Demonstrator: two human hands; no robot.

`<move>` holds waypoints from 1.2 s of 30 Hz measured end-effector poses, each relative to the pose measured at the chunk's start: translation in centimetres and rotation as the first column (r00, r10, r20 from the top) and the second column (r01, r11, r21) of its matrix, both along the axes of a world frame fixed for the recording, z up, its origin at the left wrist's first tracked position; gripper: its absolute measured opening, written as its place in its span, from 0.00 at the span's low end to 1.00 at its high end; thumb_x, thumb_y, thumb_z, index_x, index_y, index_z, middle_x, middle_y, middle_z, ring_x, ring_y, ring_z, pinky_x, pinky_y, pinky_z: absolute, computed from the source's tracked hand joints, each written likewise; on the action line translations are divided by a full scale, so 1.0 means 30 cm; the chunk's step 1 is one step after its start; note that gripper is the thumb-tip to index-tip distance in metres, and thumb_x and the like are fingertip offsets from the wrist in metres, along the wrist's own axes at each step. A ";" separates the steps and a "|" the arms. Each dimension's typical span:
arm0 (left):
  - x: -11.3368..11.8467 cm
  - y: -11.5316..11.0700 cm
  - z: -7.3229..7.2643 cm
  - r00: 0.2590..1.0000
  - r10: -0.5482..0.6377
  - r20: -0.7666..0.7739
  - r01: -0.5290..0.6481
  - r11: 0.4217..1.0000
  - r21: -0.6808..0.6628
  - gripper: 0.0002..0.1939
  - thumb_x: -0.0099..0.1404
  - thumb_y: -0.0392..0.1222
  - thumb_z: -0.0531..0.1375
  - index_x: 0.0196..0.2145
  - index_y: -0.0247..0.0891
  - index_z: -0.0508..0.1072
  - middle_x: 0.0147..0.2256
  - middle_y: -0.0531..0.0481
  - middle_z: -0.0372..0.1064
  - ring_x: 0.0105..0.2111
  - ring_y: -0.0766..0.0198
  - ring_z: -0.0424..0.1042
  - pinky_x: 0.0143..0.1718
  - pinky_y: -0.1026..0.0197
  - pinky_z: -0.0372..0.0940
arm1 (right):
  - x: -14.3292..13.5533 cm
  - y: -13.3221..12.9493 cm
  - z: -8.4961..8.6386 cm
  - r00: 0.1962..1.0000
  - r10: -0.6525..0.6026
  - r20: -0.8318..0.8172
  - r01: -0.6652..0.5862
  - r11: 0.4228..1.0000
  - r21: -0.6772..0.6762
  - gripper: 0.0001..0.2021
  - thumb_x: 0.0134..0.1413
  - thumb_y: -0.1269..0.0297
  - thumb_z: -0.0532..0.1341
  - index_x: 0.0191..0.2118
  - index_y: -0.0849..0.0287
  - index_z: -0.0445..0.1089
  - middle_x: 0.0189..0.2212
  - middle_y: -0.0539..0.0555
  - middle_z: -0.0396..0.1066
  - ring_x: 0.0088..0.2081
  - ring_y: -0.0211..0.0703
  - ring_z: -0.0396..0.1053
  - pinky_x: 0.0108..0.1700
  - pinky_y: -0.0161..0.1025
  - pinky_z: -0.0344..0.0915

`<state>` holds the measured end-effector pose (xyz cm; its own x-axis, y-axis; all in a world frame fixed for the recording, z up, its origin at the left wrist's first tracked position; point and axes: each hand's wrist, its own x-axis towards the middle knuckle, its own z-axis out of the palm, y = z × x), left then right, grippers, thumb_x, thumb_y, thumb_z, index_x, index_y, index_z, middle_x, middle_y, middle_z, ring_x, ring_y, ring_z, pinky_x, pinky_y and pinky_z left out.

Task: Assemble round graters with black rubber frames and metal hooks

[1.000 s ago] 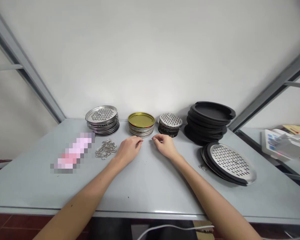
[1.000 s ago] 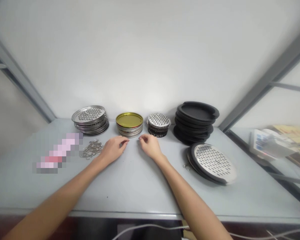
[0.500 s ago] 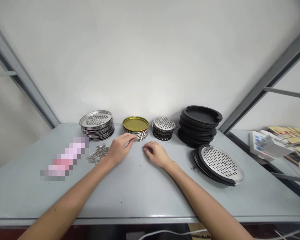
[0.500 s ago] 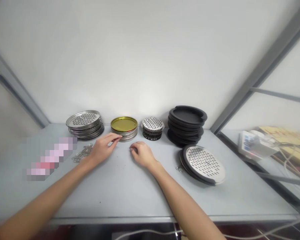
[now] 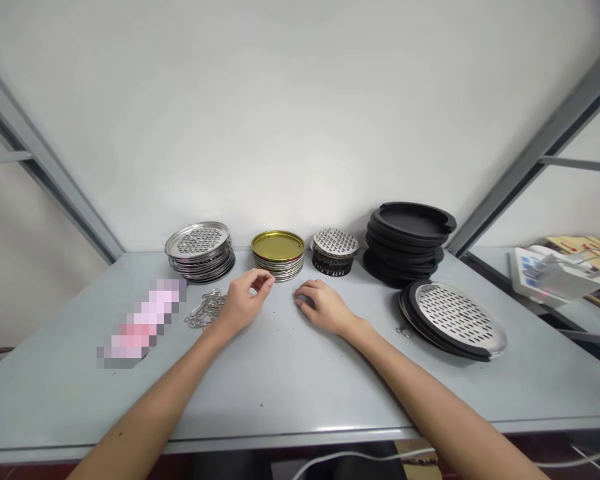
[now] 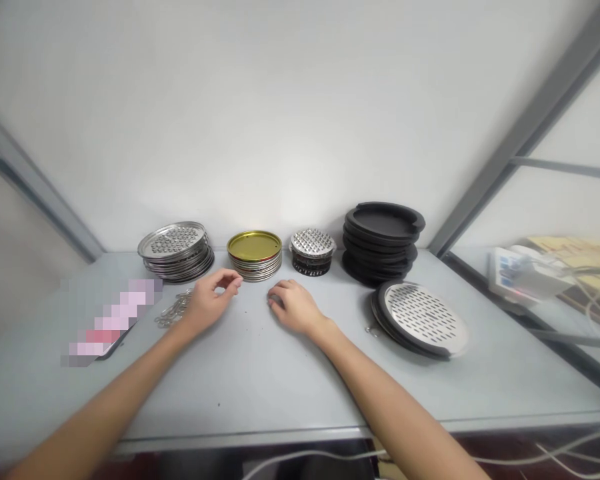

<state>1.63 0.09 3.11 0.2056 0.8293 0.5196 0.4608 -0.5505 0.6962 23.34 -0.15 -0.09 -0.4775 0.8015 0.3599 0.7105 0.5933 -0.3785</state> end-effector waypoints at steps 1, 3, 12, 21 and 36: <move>0.002 -0.002 -0.001 1.000 -0.012 0.025 0.013 0.999 -0.046 0.08 0.65 0.45 0.56 0.33 0.38 0.70 0.29 0.52 0.70 0.28 0.65 0.70 0.33 0.63 0.65 | 0.000 -0.001 0.001 1.000 0.000 0.004 0.000 1.000 0.001 0.09 0.58 0.68 0.56 0.42 0.59 0.72 0.39 0.57 0.71 0.41 0.45 0.66 0.45 0.41 0.62; 0.009 -0.005 -0.002 0.995 -0.035 0.093 0.046 0.991 -0.123 0.10 0.66 0.47 0.55 0.33 0.38 0.67 0.29 0.52 0.69 0.28 0.66 0.70 0.32 0.63 0.65 | 0.000 -0.002 0.001 1.000 0.004 0.010 -0.004 1.000 0.004 0.10 0.58 0.68 0.57 0.43 0.59 0.72 0.39 0.57 0.71 0.41 0.45 0.65 0.46 0.41 0.62; 0.030 -0.024 0.030 0.679 -0.240 0.694 0.651 0.633 -0.419 0.14 0.64 0.50 0.58 0.30 0.37 0.62 0.31 0.48 0.67 0.29 0.64 0.69 0.34 0.60 0.65 | 0.004 -0.003 -0.001 1.000 0.022 0.016 -0.022 1.000 0.009 0.10 0.58 0.67 0.57 0.44 0.59 0.72 0.40 0.57 0.71 0.41 0.45 0.66 0.46 0.42 0.62; 0.030 -0.027 0.046 0.658 -0.167 0.734 0.645 0.628 -0.435 0.12 0.61 0.47 0.52 0.25 0.40 0.55 0.25 0.50 0.60 0.28 0.60 0.67 0.35 0.54 0.66 | 0.002 -0.006 0.005 0.999 0.028 0.035 -0.028 0.999 0.017 0.10 0.58 0.67 0.57 0.44 0.59 0.72 0.39 0.57 0.70 0.41 0.46 0.66 0.46 0.42 0.62; 0.025 -0.023 0.044 0.605 -0.119 0.787 0.651 0.643 -0.403 0.10 0.62 0.46 0.53 0.26 0.40 0.59 0.24 0.53 0.57 0.27 0.63 0.65 0.34 0.57 0.64 | 0.006 -0.009 0.009 0.998 0.045 0.046 -0.045 0.999 0.006 0.11 0.58 0.67 0.57 0.46 0.59 0.71 0.40 0.58 0.70 0.42 0.46 0.65 0.47 0.42 0.62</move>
